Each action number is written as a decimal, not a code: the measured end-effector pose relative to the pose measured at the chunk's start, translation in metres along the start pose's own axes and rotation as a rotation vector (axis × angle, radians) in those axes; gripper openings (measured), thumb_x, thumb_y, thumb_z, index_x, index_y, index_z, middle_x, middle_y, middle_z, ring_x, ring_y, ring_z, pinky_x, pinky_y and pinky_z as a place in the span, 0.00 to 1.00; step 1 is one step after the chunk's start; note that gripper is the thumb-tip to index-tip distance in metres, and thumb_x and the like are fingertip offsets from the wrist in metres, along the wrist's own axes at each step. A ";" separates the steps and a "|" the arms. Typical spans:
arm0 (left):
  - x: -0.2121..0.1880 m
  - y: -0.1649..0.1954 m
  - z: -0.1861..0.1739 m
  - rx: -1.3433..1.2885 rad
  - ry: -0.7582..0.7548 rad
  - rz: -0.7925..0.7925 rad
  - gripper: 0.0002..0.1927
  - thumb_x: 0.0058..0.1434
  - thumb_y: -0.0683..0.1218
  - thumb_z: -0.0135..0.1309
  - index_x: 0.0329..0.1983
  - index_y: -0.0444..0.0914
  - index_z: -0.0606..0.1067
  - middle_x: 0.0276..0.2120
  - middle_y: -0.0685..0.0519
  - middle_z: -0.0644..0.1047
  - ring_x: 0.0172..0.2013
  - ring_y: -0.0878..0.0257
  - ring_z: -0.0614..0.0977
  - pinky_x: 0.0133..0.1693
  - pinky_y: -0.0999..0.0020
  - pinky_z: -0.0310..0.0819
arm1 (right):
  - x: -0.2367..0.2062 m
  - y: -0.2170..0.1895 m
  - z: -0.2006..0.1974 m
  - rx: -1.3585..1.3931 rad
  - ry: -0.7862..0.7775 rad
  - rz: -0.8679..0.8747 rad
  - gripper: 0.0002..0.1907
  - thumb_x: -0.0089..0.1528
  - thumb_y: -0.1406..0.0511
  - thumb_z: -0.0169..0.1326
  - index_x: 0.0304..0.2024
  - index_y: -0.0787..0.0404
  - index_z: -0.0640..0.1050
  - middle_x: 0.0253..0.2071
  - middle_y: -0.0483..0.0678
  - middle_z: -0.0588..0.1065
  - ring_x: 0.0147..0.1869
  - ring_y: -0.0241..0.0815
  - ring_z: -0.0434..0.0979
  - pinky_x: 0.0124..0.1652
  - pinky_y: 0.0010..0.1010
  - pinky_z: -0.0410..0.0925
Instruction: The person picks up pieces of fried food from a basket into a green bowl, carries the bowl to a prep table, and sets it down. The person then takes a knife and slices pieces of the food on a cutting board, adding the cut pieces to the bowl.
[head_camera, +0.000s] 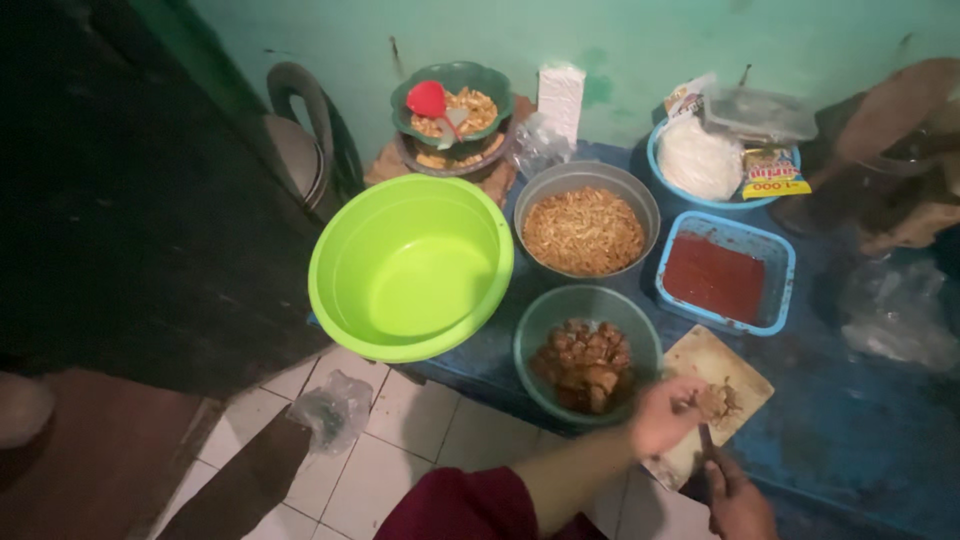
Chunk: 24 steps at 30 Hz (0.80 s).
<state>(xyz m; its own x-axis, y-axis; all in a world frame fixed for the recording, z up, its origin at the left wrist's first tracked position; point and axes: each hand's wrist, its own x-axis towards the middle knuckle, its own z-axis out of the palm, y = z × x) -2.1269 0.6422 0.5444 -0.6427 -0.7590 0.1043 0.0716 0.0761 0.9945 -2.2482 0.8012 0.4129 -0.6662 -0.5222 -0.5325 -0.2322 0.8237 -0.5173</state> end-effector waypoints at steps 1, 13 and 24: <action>-0.007 -0.003 0.008 0.069 0.007 -0.020 0.18 0.62 0.39 0.60 0.56 0.36 0.78 0.44 0.44 0.82 0.43 0.58 0.84 0.44 0.66 0.78 | -0.001 0.000 -0.004 0.011 0.008 -0.035 0.25 0.68 0.51 0.45 0.68 0.39 0.72 0.18 0.59 0.77 0.16 0.49 0.77 0.26 0.41 0.72; -0.026 -0.022 0.014 0.527 0.156 0.213 0.09 0.64 0.41 0.55 0.47 0.40 0.77 0.47 0.46 0.76 0.49 0.46 0.78 0.50 0.51 0.73 | 0.002 0.018 -0.002 0.340 -0.079 -0.076 0.24 0.68 0.55 0.46 0.66 0.49 0.73 0.30 0.63 0.77 0.16 0.49 0.71 0.21 0.44 0.66; -0.031 -0.028 0.018 0.517 0.206 0.031 0.07 0.66 0.48 0.58 0.41 0.39 0.80 0.41 0.45 0.80 0.46 0.46 0.81 0.50 0.52 0.74 | 0.010 0.019 -0.004 -0.078 -0.086 -0.163 0.25 0.70 0.53 0.43 0.69 0.41 0.70 0.29 0.59 0.81 0.28 0.55 0.84 0.37 0.45 0.75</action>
<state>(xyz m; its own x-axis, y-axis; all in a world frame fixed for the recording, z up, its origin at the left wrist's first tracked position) -2.1227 0.6756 0.5130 -0.4799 -0.8582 0.1822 -0.3289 0.3685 0.8695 -2.2615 0.8124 0.4006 -0.5532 -0.6645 -0.5024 -0.3889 0.7393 -0.5497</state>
